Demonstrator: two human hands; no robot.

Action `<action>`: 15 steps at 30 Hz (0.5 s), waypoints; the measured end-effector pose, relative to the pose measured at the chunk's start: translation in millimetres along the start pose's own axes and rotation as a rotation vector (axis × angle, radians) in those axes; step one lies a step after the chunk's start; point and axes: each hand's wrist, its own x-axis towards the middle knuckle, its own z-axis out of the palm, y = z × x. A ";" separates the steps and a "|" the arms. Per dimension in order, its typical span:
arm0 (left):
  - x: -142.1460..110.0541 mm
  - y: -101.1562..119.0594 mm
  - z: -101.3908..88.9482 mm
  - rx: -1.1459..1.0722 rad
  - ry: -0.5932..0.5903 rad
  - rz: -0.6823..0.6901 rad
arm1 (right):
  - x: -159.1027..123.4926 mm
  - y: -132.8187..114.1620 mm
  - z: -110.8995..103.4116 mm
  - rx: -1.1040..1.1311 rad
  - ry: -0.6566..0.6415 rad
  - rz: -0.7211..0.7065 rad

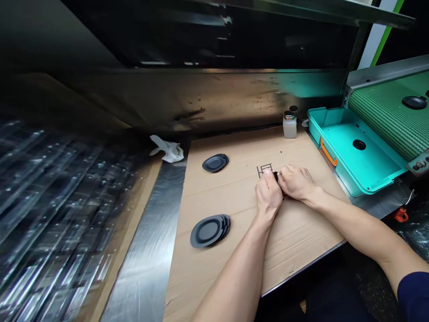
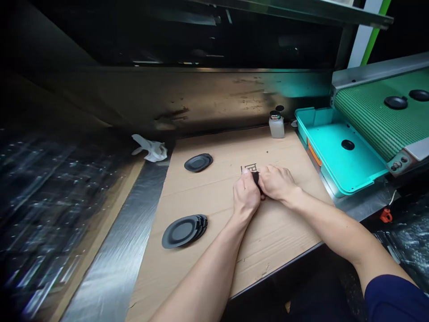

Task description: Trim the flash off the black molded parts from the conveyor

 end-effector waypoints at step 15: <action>5.7 -6.1 -2.5 0.040 0.002 -0.027 | 3.6 1.9 5.1 0.157 0.079 -0.100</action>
